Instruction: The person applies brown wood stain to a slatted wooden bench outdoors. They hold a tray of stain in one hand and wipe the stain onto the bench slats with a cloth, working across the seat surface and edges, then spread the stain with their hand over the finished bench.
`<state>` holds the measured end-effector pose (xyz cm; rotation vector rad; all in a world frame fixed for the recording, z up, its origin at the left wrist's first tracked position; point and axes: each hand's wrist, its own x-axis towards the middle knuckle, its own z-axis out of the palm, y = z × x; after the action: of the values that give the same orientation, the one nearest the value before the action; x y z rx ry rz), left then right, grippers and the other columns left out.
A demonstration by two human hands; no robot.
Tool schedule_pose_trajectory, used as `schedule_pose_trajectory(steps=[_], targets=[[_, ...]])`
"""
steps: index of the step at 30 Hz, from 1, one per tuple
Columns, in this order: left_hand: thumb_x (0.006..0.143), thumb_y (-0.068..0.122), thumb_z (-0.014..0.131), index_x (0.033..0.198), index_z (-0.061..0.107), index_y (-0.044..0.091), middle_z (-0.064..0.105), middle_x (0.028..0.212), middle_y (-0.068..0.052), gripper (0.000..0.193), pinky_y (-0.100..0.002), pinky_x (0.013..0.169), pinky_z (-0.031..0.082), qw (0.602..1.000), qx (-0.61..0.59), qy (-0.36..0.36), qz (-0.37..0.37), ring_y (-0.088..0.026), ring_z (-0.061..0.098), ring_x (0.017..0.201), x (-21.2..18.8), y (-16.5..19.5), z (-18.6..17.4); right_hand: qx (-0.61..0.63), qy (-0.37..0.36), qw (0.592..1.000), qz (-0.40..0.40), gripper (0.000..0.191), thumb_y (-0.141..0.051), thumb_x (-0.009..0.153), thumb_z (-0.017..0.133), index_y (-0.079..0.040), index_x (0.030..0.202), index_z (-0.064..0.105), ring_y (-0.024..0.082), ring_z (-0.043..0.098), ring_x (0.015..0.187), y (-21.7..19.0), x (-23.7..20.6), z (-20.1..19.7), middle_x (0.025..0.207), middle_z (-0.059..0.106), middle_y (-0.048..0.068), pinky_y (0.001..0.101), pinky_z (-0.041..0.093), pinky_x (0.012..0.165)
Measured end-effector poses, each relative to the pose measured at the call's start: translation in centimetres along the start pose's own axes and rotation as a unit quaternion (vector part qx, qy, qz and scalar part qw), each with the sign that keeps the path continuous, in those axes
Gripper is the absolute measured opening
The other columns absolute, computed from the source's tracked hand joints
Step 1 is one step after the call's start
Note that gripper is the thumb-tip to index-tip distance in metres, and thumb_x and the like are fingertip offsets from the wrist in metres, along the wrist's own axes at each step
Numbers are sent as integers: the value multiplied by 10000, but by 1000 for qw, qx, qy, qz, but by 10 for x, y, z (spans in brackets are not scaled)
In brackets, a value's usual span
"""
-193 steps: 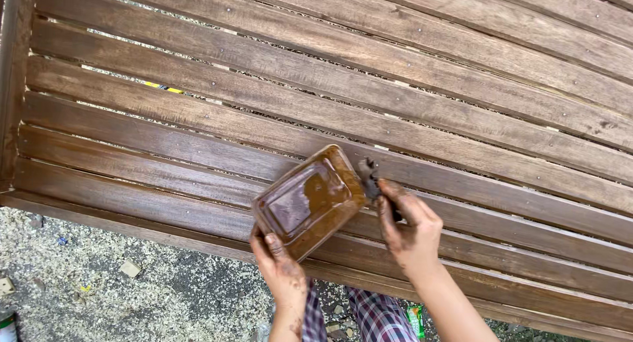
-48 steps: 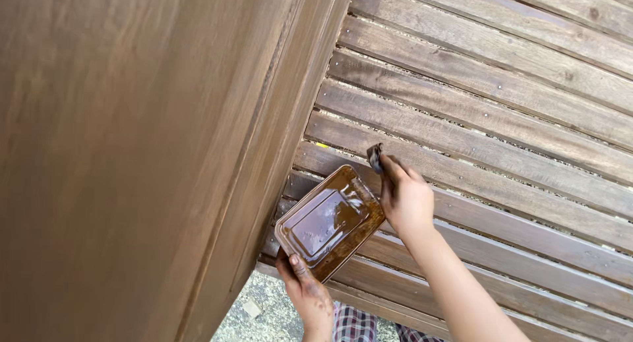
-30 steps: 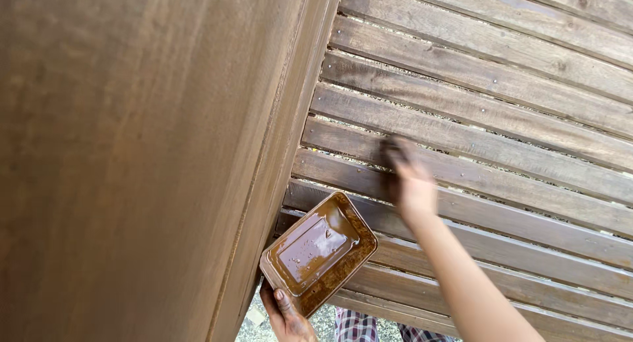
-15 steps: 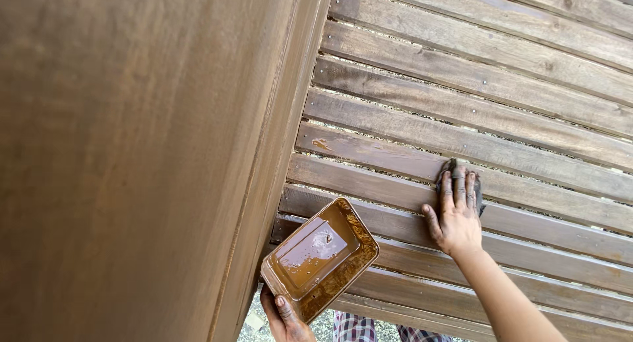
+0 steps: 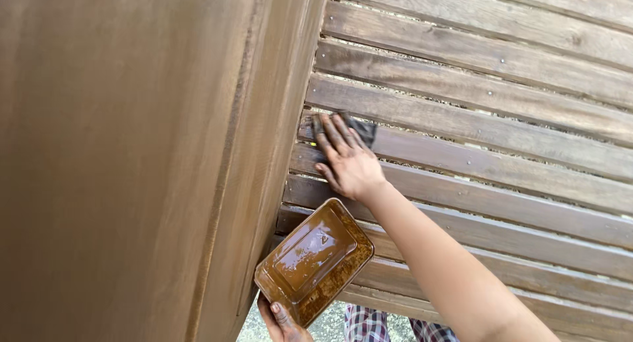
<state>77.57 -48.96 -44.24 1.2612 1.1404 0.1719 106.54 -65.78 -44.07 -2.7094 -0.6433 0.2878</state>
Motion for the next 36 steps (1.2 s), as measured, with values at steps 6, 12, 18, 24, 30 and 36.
schedule_pose_trajectory(steps=[6,12,18,24,30,36], targets=[[958,591,417,1583,286,127,496,1482,-197,790,-507,1034,524,998,59,6,12,-358,568,1294,-5,19,25,-102,-71,974,191,841,-614,990,371,-18,1571,248,388,88,1534,65,-97,-14,1675,91,220,480,142,1217],[935,631,423,1590,278,126,496,1467,-208,840,-506,1024,531,997,75,9,6,-378,565,1287,-12,27,44,-57,62,894,439,980,-689,962,338,-6,1642,162,488,36,1542,176,-241,-48,1680,80,270,535,69,1240],[887,709,438,1598,275,116,501,1436,-242,941,-510,998,541,995,91,46,7,-400,574,1258,-9,14,33,-20,87,838,538,882,-655,1052,335,-53,1684,210,495,85,1626,163,-197,-45,1770,90,262,555,103,1356],[885,718,435,1600,285,113,520,1424,-252,948,-516,982,553,992,110,49,31,-411,595,1235,6,-3,5,-46,-114,967,225,868,-695,996,241,-100,1624,174,346,-85,1557,34,-36,-5,1701,-68,131,547,33,1247],[906,699,435,1602,279,122,511,1442,-246,918,-519,988,550,992,105,58,42,-408,588,1244,14,-8,-3,-35,-113,991,63,816,-615,1029,295,-29,1592,221,385,-9,1543,-17,44,1,1683,11,188,511,100,1232],[926,680,434,1605,272,131,502,1460,-240,888,-523,995,548,993,99,28,56,-405,581,1254,5,-4,16,-13,21,1000,8,747,-534,1039,410,-55,1600,295,354,189,1554,45,-42,13,1693,206,151,447,186,1254]])
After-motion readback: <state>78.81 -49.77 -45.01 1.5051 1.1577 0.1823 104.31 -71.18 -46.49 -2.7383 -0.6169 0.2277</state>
